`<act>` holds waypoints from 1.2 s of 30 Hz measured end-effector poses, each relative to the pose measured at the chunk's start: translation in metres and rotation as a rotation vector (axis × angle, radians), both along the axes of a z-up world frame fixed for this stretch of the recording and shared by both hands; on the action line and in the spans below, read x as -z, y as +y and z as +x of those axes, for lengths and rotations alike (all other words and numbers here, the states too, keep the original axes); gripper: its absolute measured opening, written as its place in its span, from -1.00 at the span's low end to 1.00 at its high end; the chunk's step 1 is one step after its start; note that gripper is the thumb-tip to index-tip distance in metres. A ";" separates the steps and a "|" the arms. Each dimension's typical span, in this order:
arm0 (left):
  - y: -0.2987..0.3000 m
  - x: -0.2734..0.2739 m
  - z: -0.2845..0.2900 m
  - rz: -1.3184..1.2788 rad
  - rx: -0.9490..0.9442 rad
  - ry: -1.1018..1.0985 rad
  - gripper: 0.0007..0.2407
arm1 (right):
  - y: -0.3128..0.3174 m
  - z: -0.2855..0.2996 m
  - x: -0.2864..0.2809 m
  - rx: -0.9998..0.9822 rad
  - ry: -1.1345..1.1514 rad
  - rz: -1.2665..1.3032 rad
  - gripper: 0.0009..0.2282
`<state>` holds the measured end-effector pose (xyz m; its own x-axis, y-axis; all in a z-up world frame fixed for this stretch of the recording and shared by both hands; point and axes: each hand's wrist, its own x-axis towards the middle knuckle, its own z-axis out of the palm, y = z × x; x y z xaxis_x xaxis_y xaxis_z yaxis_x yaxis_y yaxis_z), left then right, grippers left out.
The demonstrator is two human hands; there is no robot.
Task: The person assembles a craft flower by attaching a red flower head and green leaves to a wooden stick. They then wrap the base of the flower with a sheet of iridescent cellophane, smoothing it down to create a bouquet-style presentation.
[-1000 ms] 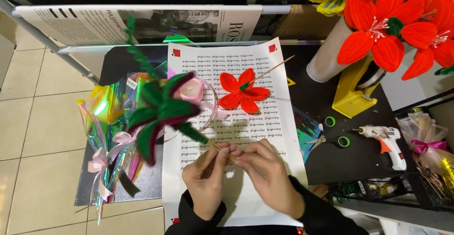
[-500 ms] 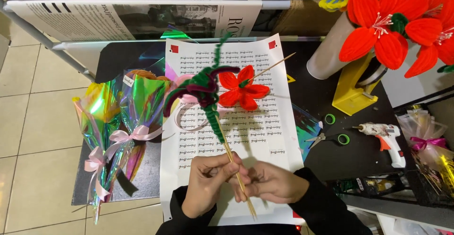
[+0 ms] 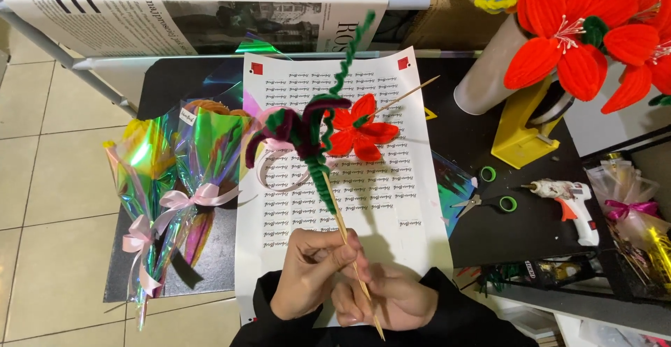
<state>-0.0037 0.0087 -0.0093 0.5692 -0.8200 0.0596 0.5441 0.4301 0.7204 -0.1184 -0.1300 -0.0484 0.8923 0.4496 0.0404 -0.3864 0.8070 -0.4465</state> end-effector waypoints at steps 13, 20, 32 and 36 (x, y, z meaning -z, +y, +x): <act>0.000 -0.010 0.000 0.135 -0.155 -0.209 -0.87 | -0.016 0.000 -0.019 -0.020 0.209 -0.080 -0.60; 0.001 -0.005 -0.006 0.201 -0.325 -0.170 -0.86 | -0.012 -0.002 0.000 0.455 0.025 -0.341 -0.46; -0.012 -0.009 -0.018 0.298 -0.749 -0.555 -0.91 | 0.014 0.007 -0.037 1.344 -0.581 -2.026 -0.81; -0.011 -0.003 -0.018 0.309 -0.729 -0.450 -0.91 | 0.018 0.012 -0.043 1.306 -0.574 -2.034 -0.88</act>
